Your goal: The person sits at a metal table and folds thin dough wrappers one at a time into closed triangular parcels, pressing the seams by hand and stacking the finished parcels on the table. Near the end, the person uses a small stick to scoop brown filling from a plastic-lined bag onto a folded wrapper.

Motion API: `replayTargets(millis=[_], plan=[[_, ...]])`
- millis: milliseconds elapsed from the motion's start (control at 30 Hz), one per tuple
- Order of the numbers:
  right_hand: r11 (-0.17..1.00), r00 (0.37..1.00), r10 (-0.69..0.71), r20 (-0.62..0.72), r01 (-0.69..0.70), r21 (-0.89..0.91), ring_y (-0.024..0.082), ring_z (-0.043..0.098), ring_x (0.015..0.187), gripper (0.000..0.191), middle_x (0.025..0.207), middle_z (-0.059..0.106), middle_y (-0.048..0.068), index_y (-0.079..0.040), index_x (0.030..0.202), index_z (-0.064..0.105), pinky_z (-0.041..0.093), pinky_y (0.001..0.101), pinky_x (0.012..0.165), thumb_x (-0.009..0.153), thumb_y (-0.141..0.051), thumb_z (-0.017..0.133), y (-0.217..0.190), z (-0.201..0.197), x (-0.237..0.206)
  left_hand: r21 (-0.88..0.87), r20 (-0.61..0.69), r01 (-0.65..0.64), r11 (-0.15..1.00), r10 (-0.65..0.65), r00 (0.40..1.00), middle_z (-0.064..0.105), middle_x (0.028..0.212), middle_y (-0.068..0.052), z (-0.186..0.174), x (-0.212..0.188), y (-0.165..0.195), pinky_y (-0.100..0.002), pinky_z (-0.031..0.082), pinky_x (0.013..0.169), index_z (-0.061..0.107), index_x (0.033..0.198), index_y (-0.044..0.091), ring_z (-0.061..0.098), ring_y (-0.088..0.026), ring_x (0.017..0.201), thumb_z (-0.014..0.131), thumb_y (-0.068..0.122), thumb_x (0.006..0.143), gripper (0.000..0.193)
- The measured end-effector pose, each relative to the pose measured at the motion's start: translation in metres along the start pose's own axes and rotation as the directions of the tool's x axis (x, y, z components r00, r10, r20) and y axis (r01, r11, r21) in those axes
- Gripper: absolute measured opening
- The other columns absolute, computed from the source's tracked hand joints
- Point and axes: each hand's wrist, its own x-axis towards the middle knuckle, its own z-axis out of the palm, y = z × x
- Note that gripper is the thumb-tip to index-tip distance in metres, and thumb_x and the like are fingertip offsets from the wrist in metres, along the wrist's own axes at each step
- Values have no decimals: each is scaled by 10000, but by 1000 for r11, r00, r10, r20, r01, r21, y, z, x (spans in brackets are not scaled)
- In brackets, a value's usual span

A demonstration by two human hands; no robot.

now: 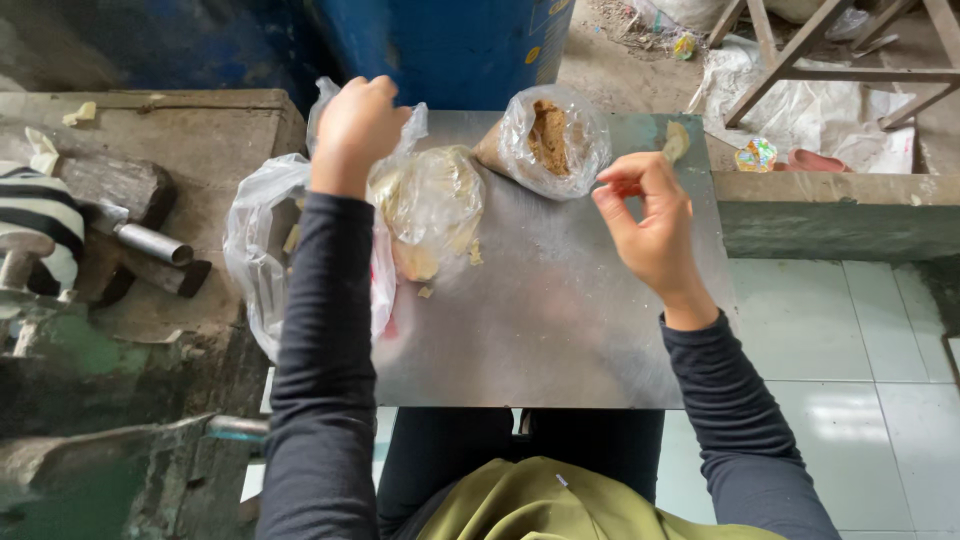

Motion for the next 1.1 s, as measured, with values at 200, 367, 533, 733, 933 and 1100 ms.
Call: replayTargets(millis=[200,367,533,733,933,1100], plan=[[949,999,-14,48,-2,314,107,589,1053,134,1181,577,42,-47,1155,573,510,244,949,1069,-50,677,-16,44,4,93,-260,193,977,-164,952,692,991,-193,28,-101,56,-563,519,721,646,982,46,680,-405,914,762,500,796,504],[918,979,156,128,-191,347,94,600,992,242,1117,600,53,-65,1246,538,523,238,877,1064,-139,677,-2,102,27,-305,-28,278,911,-301,953,691,1052,-235,64,-124,78,-511,544,850,723,1038,48,690,-415,963,633,335,1070,303],[965,964,227,140,-242,102,105,634,937,380,1154,544,42,-46,1202,561,582,250,785,879,-54,760,27,126,29,-621,-129,-91,779,14,992,659,1153,-212,75,-174,108,-434,559,791,715,1084,-8,694,-360,921,756,256,886,332],[809,920,205,333,-351,472,100,637,984,269,1094,641,77,3,1208,591,568,247,897,976,22,727,26,103,8,-724,-169,125,678,-351,921,625,1109,-171,49,-202,112,-363,557,682,535,1205,-36,667,-240,809,849,269,823,581],[988,983,-63,170,37,148,144,666,1026,176,1147,647,78,-55,1066,653,558,277,875,976,91,697,-44,74,18,-929,-171,-13,369,-399,901,625,928,-58,52,-198,115,-273,562,693,521,1268,13,652,-122,775,632,76,980,315],[914,950,-295,105,312,-258,316,651,1017,189,1096,644,129,-51,978,680,531,392,848,877,108,670,-111,56,10,-963,-261,-259,72,-486,834,507,953,-24,55,-255,99,-261,516,719,464,1288,39,550,-97,804,533,-21,1015,288]])
